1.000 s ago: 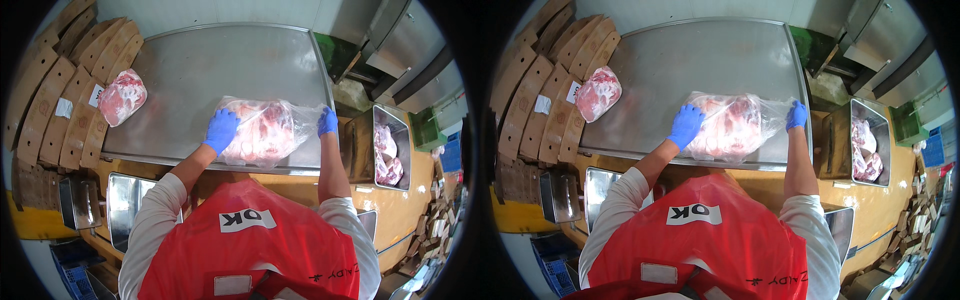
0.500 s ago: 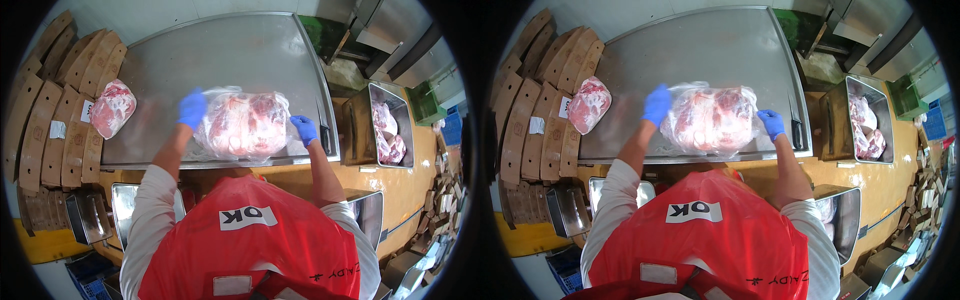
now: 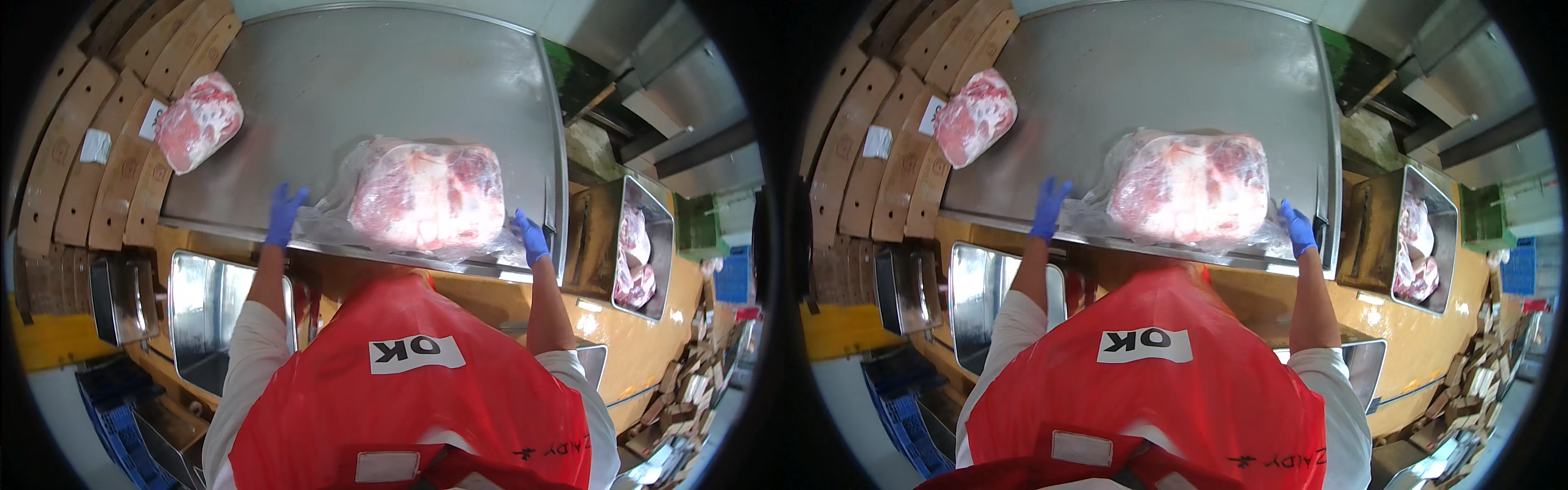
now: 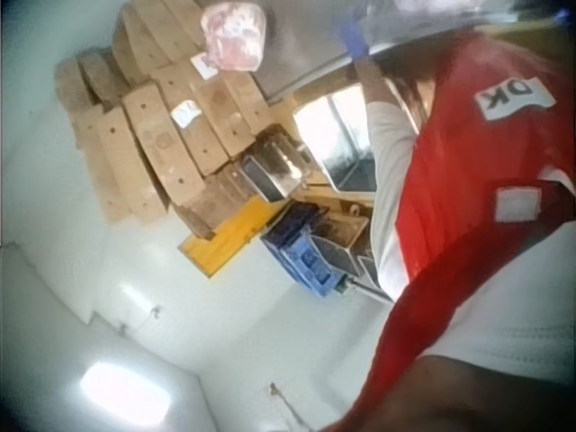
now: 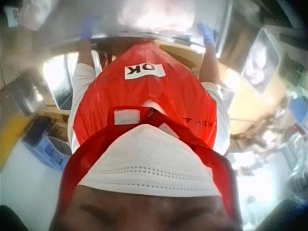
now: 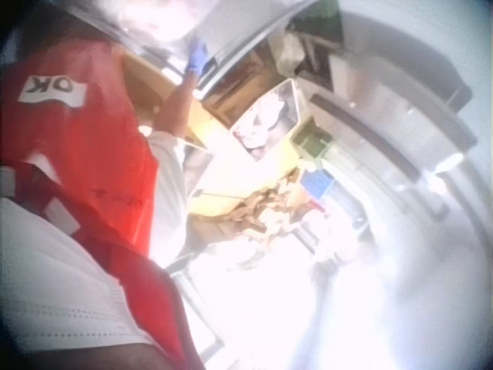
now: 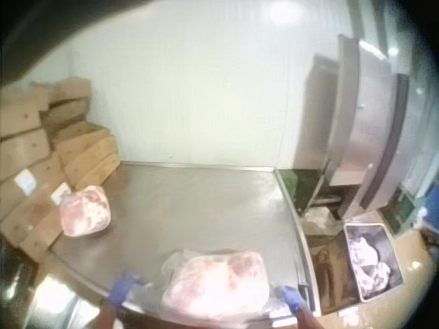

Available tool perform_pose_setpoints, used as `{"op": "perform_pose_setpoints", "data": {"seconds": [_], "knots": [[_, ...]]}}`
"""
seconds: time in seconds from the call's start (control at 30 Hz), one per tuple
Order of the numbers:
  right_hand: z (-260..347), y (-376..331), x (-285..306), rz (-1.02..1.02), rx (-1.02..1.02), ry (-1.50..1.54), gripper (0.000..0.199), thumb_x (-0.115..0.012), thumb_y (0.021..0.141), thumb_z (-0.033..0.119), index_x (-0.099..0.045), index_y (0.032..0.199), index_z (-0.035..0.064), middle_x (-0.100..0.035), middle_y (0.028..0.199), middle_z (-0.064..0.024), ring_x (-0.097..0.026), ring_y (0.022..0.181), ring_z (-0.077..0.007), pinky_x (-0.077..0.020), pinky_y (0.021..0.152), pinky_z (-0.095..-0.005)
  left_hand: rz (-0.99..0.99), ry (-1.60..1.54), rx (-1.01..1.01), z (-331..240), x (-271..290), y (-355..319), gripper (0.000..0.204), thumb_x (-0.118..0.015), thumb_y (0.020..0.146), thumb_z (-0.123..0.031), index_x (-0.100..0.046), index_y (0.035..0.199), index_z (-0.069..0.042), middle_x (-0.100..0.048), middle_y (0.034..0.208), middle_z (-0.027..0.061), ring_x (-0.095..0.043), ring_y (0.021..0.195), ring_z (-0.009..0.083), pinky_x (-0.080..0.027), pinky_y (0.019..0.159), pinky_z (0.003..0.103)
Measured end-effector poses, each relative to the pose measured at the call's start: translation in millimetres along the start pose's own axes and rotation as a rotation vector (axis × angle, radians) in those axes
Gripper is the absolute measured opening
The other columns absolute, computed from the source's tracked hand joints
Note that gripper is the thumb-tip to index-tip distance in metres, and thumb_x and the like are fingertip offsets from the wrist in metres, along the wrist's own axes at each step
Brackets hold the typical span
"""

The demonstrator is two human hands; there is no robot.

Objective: The person removes large cuts of meat from plastic bags on a stainless steel table, places them into metal trays, and then repacks them into new plastic bags. The person handles the meat with gloved hands and arranges the packaged items in trays.

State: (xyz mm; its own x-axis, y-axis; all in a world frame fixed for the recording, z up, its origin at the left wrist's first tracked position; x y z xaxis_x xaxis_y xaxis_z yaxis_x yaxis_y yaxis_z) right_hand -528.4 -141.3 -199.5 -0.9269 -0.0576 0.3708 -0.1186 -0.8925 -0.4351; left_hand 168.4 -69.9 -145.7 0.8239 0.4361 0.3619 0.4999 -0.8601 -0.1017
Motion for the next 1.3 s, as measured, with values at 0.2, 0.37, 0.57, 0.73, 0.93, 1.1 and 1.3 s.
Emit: {"op": "perform_pose_setpoints", "data": {"seconds": [0.2,0.37,0.57,0.73,0.93,1.1,1.3], "knots": [[88,-19,-113,0.498,0.039,0.915,0.049,-0.057,0.099,0.034,-0.053,0.137,0.0025,-0.06,0.133,-0.0111,-0.061,0.115,-0.0232,-0.0524,0.096,-0.039,0.52,-0.597,0.414,-1,-119,-89,0.092,-0.068,0.094,-0.043,-0.018,0.158,-0.001,-0.04,0.154,0.0153,-0.049,0.134,0.0262,-0.043,0.106,0.038],[112,-45,-110,0.375,0.556,-0.069,0.05,-0.06,0.096,0.02,-0.048,0.142,0.0065,-0.059,0.134,-0.009,-0.058,0.119,-0.0219,-0.0477,0.104,-0.0364,0.858,-0.724,0.441,-40,-122,-146,0.075,-0.064,0.097,-0.033,-0.027,0.154,-0.001,-0.052,0.142,0.0118,-0.058,0.121,0.0222,-0.046,0.104,0.036],[146,-59,-127,0.404,0.683,-0.177,0.059,-0.07,0.089,0.023,-0.048,0.142,0.0063,-0.058,0.137,-0.0088,-0.056,0.122,-0.0224,-0.0445,0.108,-0.0366,0.922,-0.193,0.374,-47,-114,-151,0.057,-0.077,0.087,-0.027,-0.057,0.133,0.001,-0.066,0.115,0.0076,-0.061,0.106,0.0133,-0.049,0.094,0.027],[145,-62,-155,0.403,0.672,-0.231,0.074,-0.085,0.075,0.024,-0.052,0.138,0.0036,-0.064,0.127,-0.0096,-0.061,0.113,-0.0226,-0.0497,0.101,-0.0361,0.977,-0.238,0.576,-9,-87,-173,0.053,-0.082,0.083,-0.027,-0.064,0.124,0.001,-0.069,0.111,0.0075,-0.064,0.102,0.0182,-0.051,0.091,0.032],[128,-72,-216,0.466,0.626,-0.092,0.051,-0.051,0.102,0.025,-0.04,0.15,0.0076,-0.05,0.147,-0.0101,-0.049,0.132,-0.0245,-0.0399,0.113,-0.0381,0.698,-0.052,0.061,-18,-56,-184,0.048,-0.081,0.081,-0.027,-0.067,0.117,0.001,-0.071,0.112,0.0166,-0.067,0.105,0.0268,-0.052,0.093,0.039],[76,-57,-233,0.636,0.263,0.293,0.048,-0.035,0.107,0.028,-0.038,0.152,0.0102,-0.049,0.15,-0.0084,-0.05,0.131,-0.0262,-0.0409,0.112,-0.0418,0.273,0.098,0.063,31,-41,-183,0.042,-0.077,0.082,-0.019,-0.065,0.116,0.002,-0.07,0.113,0.0213,-0.066,0.106,0.0259,-0.051,0.091,0.039],[24,-62,-198,0.694,-0.12,0.483,0.046,-0.055,0.101,0.028,-0.054,0.14,0.0041,-0.065,0.128,-0.0101,-0.065,0.111,-0.0242,-0.0536,0.094,-0.0367,0.137,0.08,0.254,34,-9,-188,0.033,-0.069,0.087,-0.015,-0.063,0.112,0.005,-0.07,0.11,0.0146,-0.066,0.099,0.0196,-0.052,0.087,0.034]]}}
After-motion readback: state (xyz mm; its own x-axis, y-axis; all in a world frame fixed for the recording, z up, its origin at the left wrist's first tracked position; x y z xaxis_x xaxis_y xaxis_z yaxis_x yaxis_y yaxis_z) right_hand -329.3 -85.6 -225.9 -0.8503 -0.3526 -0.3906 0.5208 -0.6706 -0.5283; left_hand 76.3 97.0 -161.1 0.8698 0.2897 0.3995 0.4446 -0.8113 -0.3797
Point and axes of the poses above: each hand's wrist, its own y-axis towards the middle knuckle, its own x-axis out of the back of the hand, z = x × y, the point moved 8 cm from there along y, towards the middle knuckle
